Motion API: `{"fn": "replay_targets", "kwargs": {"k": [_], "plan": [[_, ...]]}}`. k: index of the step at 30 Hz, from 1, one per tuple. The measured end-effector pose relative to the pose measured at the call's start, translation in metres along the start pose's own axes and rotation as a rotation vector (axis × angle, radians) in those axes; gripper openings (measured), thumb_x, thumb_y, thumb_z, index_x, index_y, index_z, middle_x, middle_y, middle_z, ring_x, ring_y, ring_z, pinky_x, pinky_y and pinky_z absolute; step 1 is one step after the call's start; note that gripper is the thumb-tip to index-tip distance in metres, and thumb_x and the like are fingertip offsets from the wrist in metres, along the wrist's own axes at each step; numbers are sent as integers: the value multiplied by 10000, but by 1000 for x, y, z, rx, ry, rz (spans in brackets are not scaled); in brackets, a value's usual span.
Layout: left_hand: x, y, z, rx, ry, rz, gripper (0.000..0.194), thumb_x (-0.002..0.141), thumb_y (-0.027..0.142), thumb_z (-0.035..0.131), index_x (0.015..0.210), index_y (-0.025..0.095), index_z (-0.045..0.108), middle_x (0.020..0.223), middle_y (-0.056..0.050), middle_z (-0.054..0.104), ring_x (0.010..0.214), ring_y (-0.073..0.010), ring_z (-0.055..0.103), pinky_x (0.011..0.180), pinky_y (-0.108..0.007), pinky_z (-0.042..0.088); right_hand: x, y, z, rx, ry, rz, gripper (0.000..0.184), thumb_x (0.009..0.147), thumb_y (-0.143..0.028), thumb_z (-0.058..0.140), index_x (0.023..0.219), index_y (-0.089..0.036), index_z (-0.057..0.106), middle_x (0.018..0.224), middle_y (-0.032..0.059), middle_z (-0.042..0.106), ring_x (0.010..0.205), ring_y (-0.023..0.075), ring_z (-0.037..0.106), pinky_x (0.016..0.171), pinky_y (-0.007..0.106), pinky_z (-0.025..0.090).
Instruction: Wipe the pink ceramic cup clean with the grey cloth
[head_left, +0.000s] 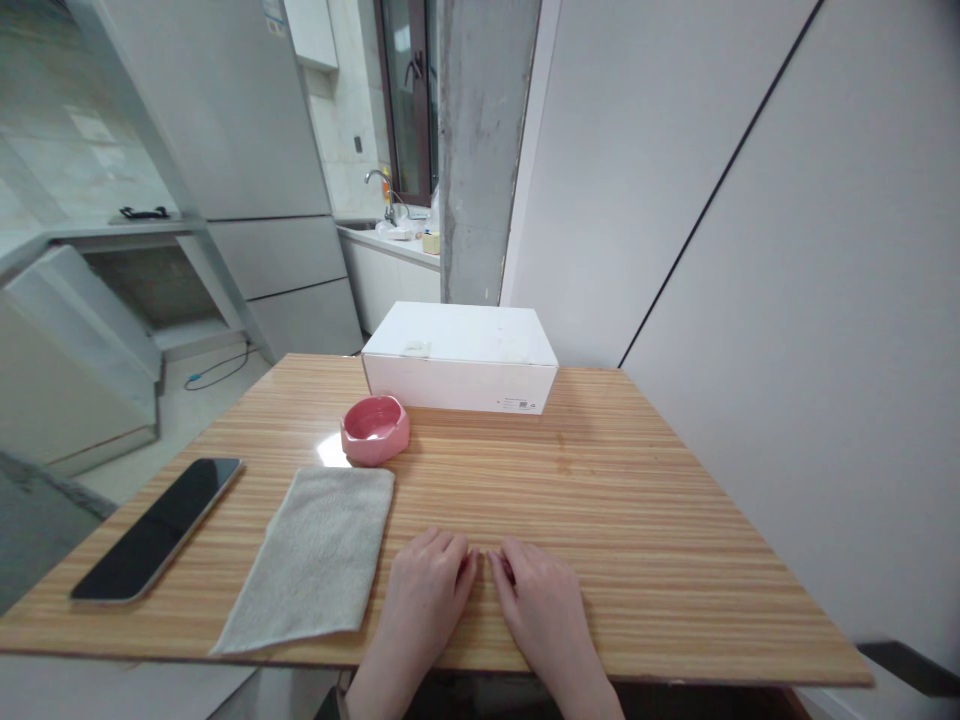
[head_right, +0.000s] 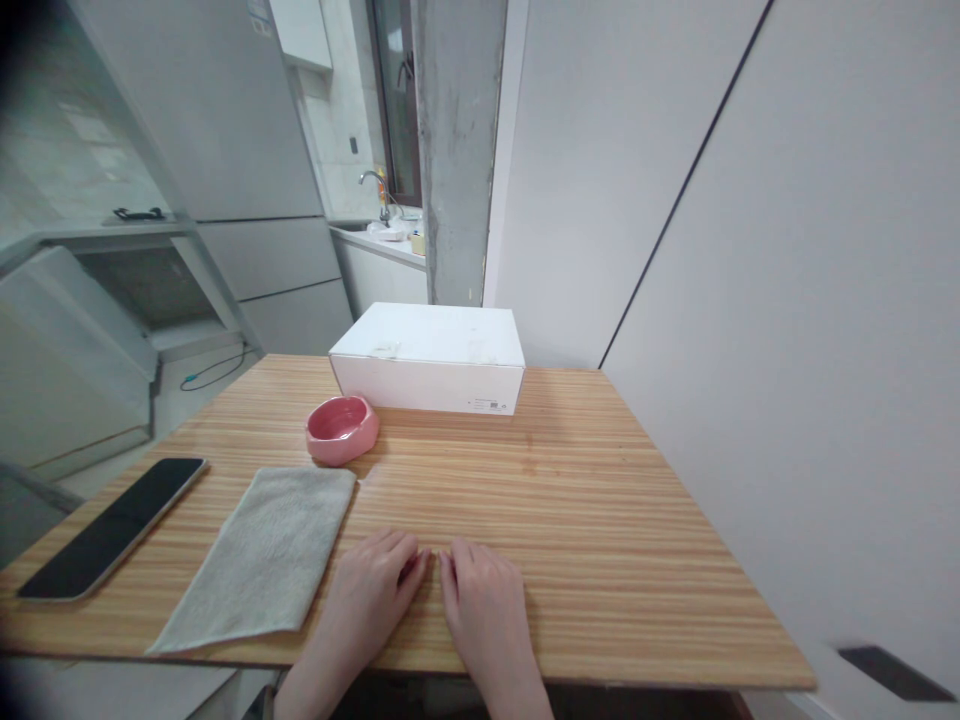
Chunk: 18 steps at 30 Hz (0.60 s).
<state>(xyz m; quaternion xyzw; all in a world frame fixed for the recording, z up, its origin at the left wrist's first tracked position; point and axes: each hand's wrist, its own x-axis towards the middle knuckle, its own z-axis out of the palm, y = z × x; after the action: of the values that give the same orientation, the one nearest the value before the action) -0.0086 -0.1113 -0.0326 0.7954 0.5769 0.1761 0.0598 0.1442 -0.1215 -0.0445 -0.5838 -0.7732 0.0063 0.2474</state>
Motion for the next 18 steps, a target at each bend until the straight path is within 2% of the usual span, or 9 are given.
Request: {"fn": "replay_targets", "kwargs": {"k": [14, 16, 18], "plan": [[3, 3, 1, 47, -25, 9, 245, 906, 195, 420, 720, 206, 579, 739, -24, 642, 746, -208, 598, 658, -326, 411, 0, -2, -2, 8, 7, -3, 303, 964, -266, 367, 689, -220, 487, 612, -6, 594, 568, 154, 582, 554, 267, 272], [1, 7, -4, 58, -50, -10, 242, 904, 188, 420, 735, 201, 592, 755, -33, 650, 769, -211, 604, 679, -325, 421, 1, -2, -4, 6, 8, -8, 303, 963, -263, 367, 688, -219, 485, 610, -7, 596, 564, 151, 580, 553, 265, 273], [1, 8, -17, 36, -107, -16, 188, 883, 212, 473, 746, 195, 600, 777, -40, 654, 791, -213, 607, 696, -321, 433, 1, -2, -4, 2, 5, -11, 303, 962, -260, 368, 685, -219, 483, 605, -8, 594, 563, 150, 578, 555, 265, 274]]}}
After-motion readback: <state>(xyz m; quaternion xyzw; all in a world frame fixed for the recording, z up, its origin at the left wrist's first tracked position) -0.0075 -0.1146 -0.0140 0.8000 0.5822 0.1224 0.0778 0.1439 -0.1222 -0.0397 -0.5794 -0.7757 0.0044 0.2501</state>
